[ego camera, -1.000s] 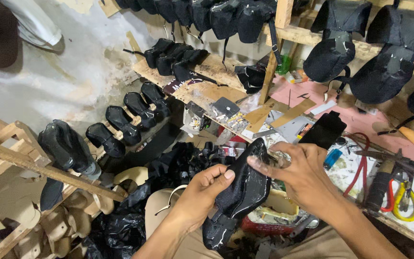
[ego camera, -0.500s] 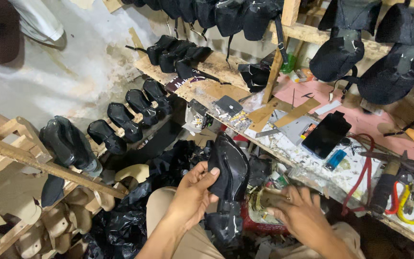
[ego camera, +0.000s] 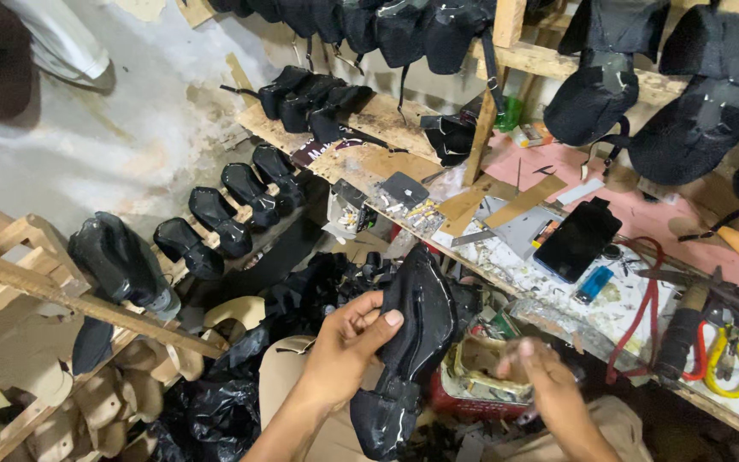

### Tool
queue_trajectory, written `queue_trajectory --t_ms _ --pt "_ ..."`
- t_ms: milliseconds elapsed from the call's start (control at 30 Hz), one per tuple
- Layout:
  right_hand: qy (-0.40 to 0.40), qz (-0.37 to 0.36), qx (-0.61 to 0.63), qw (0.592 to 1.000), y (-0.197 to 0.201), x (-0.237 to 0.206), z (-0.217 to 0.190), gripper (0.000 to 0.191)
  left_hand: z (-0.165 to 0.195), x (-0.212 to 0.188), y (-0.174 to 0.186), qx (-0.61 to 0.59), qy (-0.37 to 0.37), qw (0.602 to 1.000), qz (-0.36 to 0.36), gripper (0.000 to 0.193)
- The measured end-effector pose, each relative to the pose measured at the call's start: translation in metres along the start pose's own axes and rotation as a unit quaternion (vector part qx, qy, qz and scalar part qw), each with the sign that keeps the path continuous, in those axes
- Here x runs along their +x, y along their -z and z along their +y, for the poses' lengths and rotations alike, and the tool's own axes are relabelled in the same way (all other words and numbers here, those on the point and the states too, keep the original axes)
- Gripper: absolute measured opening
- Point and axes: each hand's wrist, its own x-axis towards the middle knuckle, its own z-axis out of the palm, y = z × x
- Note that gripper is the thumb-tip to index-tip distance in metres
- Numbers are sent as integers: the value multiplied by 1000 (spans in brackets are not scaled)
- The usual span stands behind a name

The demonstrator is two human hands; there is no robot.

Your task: The person applies glue to the edges of black shoe parts using a brush, then places them on a wooden shelf. The person also handles and stacks black shoe soles.

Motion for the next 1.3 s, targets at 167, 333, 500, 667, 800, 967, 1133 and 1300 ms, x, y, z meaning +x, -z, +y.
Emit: queue_trajectory --t_ms 167,333,500,667,800,967,1133,1300 --pt "199 -36 -32 979 -14 -14 -61 50 0 -7 -13 -22 -32 994 -98 27" --pt "372 64 -284 881 -34 -10 -123 65 8 -13 -15 -11 -26 993 -111 27" --pt "348 47 -323 879 -29 3 -144 73 17 -20 -12 6 7 993 -117 26" --pt "398 32 -327 856 -28 8 -140 63 25 -20 -15 2 13 995 -101 26" --pt "450 45 -334 827 -27 6 -136 61 28 -19 -16 -18 55 996 -69 26" --pt "475 91 -444 754 -21 2 -127 65 22 -13 -18 -52 14 995 -80 26" --pt "484 133 -484 717 -24 -7 -118 63 22 -10 -20 -16 9 999 -42 23" --pt "507 147 -474 705 -37 -22 -115 55 27 -9 -26 -34 -19 999 1 22"
